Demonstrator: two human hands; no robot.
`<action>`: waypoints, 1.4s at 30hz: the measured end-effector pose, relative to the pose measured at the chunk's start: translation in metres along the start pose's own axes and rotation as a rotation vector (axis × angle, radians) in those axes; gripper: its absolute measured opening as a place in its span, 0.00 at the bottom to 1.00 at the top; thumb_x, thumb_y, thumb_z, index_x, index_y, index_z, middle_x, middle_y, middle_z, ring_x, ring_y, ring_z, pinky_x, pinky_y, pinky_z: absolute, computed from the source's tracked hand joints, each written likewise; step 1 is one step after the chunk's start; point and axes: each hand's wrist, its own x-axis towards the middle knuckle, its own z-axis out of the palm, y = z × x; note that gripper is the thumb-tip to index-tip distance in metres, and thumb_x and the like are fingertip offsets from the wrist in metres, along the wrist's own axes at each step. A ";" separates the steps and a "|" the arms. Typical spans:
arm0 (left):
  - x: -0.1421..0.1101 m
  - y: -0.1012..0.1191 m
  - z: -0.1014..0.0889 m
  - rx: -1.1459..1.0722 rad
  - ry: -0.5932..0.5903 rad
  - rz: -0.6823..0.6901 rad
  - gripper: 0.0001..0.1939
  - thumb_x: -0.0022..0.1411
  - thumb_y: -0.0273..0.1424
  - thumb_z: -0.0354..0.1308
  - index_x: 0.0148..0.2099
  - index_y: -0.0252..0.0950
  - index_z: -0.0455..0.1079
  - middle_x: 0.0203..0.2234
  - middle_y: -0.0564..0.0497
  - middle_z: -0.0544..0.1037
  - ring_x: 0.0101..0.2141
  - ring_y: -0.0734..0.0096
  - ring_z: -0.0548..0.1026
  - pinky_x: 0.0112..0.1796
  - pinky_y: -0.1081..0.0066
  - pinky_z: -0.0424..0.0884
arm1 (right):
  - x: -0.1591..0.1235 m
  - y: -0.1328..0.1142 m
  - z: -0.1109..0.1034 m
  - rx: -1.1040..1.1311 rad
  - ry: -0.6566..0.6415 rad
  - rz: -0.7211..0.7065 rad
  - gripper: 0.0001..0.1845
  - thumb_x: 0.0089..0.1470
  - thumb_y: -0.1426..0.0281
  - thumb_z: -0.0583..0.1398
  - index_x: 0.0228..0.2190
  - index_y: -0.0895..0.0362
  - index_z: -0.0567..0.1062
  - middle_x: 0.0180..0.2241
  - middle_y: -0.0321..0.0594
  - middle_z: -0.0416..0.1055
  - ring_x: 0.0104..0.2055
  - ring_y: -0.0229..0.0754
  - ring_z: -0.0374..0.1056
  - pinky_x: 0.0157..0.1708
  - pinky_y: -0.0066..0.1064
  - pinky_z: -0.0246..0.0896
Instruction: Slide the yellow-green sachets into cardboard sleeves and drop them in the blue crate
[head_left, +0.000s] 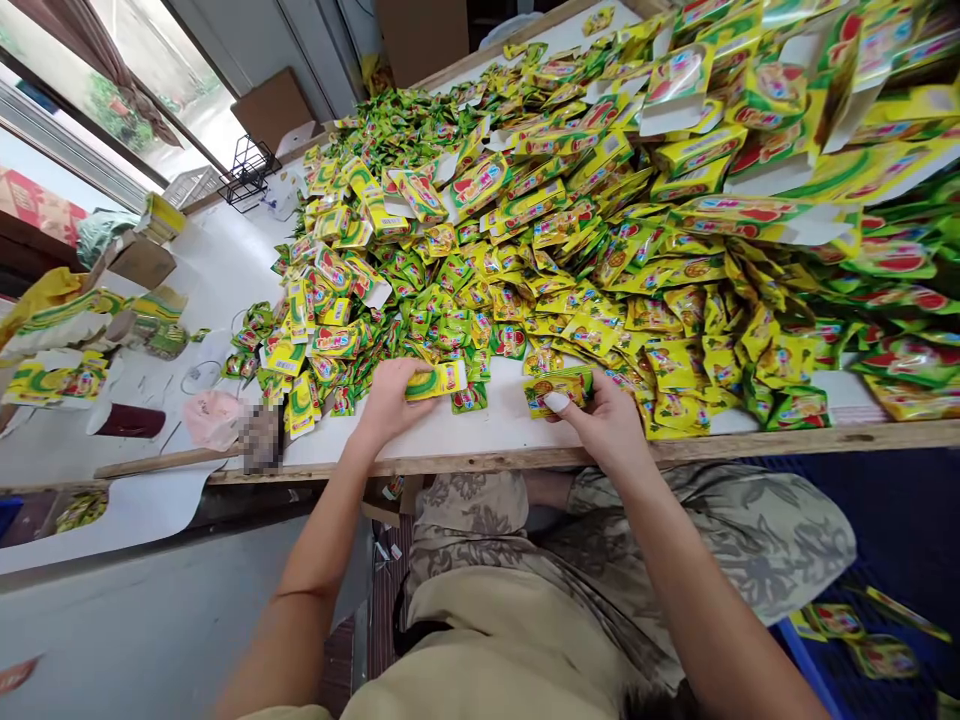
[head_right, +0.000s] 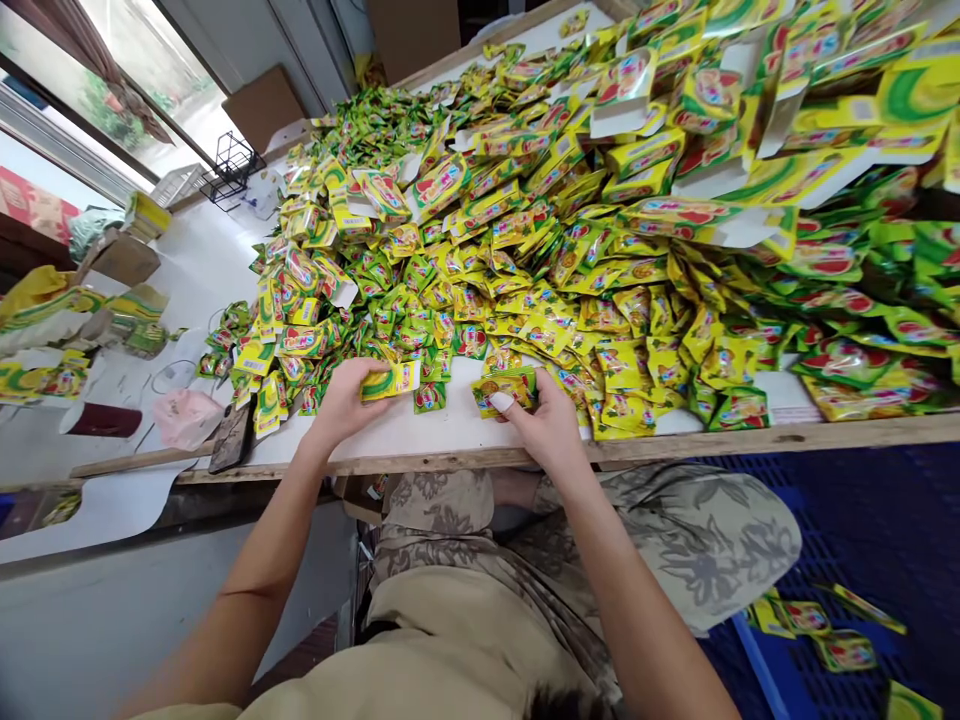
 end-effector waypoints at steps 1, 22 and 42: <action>-0.001 0.010 0.007 -0.157 0.024 -0.027 0.17 0.57 0.37 0.62 0.47 0.38 0.69 0.43 0.46 0.77 0.44 0.61 0.73 0.47 0.61 0.67 | 0.000 -0.006 0.002 0.054 0.025 0.019 0.21 0.44 0.57 0.67 0.37 0.55 0.72 0.34 0.39 0.74 0.32 0.43 0.70 0.28 0.36 0.72; -0.001 0.070 0.092 -1.103 -0.139 -0.237 0.20 0.62 0.48 0.56 0.48 0.39 0.72 0.39 0.49 0.77 0.41 0.65 0.74 0.46 0.67 0.70 | 0.041 -0.067 -0.009 -0.830 -0.540 -0.264 0.02 0.54 0.73 0.57 0.31 0.56 0.66 0.33 0.43 0.70 0.35 0.44 0.65 0.33 0.31 0.55; 0.007 0.075 0.087 -1.296 -0.195 -0.358 0.25 0.53 0.40 0.68 0.51 0.41 0.66 0.44 0.50 0.76 0.46 0.65 0.74 0.47 0.66 0.70 | 0.048 -0.053 0.001 -0.727 -0.545 -0.495 0.16 0.51 0.81 0.54 0.33 0.55 0.79 0.33 0.42 0.72 0.37 0.42 0.67 0.35 0.29 0.55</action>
